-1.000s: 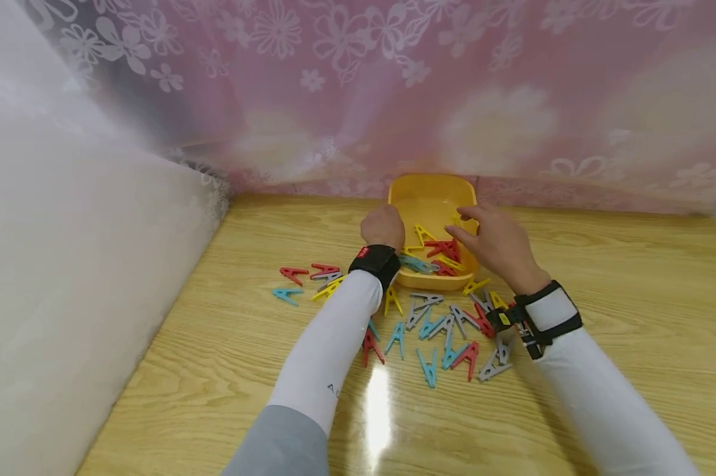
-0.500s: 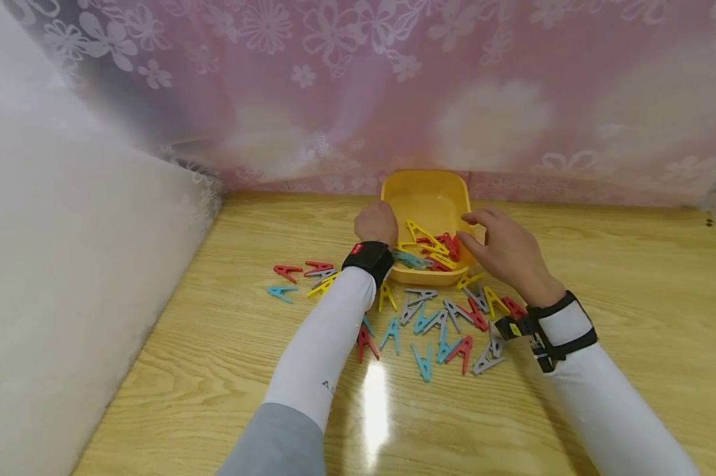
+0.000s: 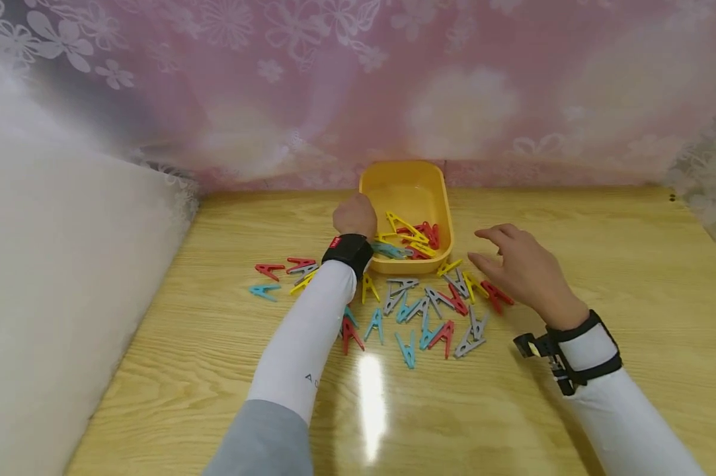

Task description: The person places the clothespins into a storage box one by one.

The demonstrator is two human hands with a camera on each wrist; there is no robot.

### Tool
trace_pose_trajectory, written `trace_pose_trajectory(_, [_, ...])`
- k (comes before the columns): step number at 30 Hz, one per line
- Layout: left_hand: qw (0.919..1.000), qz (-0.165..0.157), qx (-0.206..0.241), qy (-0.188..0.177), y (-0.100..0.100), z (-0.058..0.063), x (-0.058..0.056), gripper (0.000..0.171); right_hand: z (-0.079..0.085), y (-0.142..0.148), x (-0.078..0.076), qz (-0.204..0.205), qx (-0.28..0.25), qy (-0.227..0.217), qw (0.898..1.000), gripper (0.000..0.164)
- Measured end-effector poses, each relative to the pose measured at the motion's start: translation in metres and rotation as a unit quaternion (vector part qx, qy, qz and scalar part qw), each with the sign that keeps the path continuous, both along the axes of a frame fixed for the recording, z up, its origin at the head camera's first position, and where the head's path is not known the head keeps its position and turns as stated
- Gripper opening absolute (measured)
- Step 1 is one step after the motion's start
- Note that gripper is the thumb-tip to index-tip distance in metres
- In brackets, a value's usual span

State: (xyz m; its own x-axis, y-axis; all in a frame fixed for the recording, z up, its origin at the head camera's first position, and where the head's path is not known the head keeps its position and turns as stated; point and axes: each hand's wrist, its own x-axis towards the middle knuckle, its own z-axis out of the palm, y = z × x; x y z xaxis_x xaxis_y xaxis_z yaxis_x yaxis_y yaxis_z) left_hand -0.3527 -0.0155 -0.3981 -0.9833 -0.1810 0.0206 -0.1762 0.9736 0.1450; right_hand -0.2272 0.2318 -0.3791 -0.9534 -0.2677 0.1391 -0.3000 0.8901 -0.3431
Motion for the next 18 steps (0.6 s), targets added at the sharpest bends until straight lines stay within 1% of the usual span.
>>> trace_pose_trajectory(3, [1.0, -0.001, 0.003, -0.005, 0.003, -0.001, -0.001, 0.028, -0.006, 0.01, 0.01, 0.002, 0.018, -0.036, 0.999, 0.057])
trace_pose_trajectory(6, [1.0, 0.004, 0.002, -0.007, -0.003, 0.003, -0.003, 0.029, -0.009, 0.013, 0.013, 0.01, 0.035, -0.045, 0.998, 0.057])
trace_pose_trajectory(9, [1.0, 0.002, 0.001, -0.006, -0.004, 0.003, -0.004, 0.03, -0.013, 0.02, 0.018, 0.009, 0.036, -0.055, 0.998, 0.057])
trace_pose_trajectory(14, [1.0, -0.002, 0.005, -0.007, -0.001, 0.002, -0.003, 0.03, -0.021, 0.031, 0.027, 0.003, 0.03, -0.08, 0.996, 0.057])
trace_pose_trajectory(18, [0.9999, -0.004, 0.002, -0.01, 0.001, 0.001, -0.002, 0.029, -0.026, 0.041, 0.033, 0.008, 0.03, -0.101, 0.994, 0.051])
